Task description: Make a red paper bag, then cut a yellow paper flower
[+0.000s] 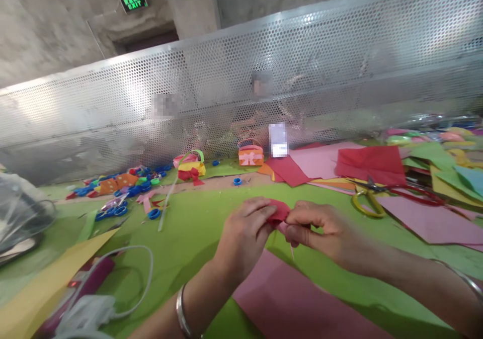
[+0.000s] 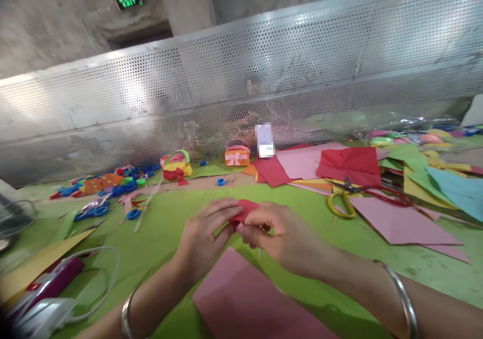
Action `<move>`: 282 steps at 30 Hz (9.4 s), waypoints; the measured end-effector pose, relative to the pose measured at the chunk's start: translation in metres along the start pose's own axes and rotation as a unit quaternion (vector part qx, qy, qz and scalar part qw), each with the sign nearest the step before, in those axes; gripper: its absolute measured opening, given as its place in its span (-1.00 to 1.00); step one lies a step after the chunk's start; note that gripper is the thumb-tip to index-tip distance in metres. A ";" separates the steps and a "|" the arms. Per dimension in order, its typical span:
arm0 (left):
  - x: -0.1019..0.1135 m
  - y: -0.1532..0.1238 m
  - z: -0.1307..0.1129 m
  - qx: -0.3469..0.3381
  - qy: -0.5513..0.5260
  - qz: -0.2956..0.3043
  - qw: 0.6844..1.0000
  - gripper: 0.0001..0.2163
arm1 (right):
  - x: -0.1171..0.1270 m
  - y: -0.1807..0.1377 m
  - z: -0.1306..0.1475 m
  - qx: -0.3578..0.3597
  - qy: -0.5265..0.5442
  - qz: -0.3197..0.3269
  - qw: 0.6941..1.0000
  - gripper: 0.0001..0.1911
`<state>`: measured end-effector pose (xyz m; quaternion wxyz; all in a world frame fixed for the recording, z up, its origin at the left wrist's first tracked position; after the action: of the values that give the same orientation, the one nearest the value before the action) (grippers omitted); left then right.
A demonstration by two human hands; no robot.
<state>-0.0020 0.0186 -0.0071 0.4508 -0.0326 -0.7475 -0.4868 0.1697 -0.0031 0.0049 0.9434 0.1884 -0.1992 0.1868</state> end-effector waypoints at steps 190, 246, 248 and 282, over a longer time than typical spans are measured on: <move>0.007 0.005 0.010 0.210 0.029 0.136 0.968 -0.70 | 0.003 0.007 -0.023 -0.146 0.150 -0.075 0.975 -0.86; 0.012 0.007 -0.006 0.084 0.068 0.088 0.990 -0.89 | -0.007 0.002 -0.017 -0.145 0.261 -0.025 0.954 -0.70; 0.013 0.006 -0.006 0.067 0.080 0.083 0.991 -0.86 | -0.005 0.003 -0.017 -0.151 0.245 -0.042 0.957 -0.70; 0.004 0.013 -0.003 0.465 -0.474 0.071 0.745 -0.73 | 0.011 0.009 -0.036 -0.168 0.384 -0.106 0.901 -0.82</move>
<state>0.0040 0.0218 0.0051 0.0315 -0.0983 -0.9941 0.0323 0.1861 0.0233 -0.0177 0.9785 -0.0396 0.1715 0.1072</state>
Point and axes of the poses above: each hand's wrist, its own y-axis towards the middle knuckle, its own x-axis out of the back of the hand, z = x × y, the point moved 1 cm from there along y, towards the middle knuckle, and after that the axes turned 11 degrees about y, right-handed, at the moved point
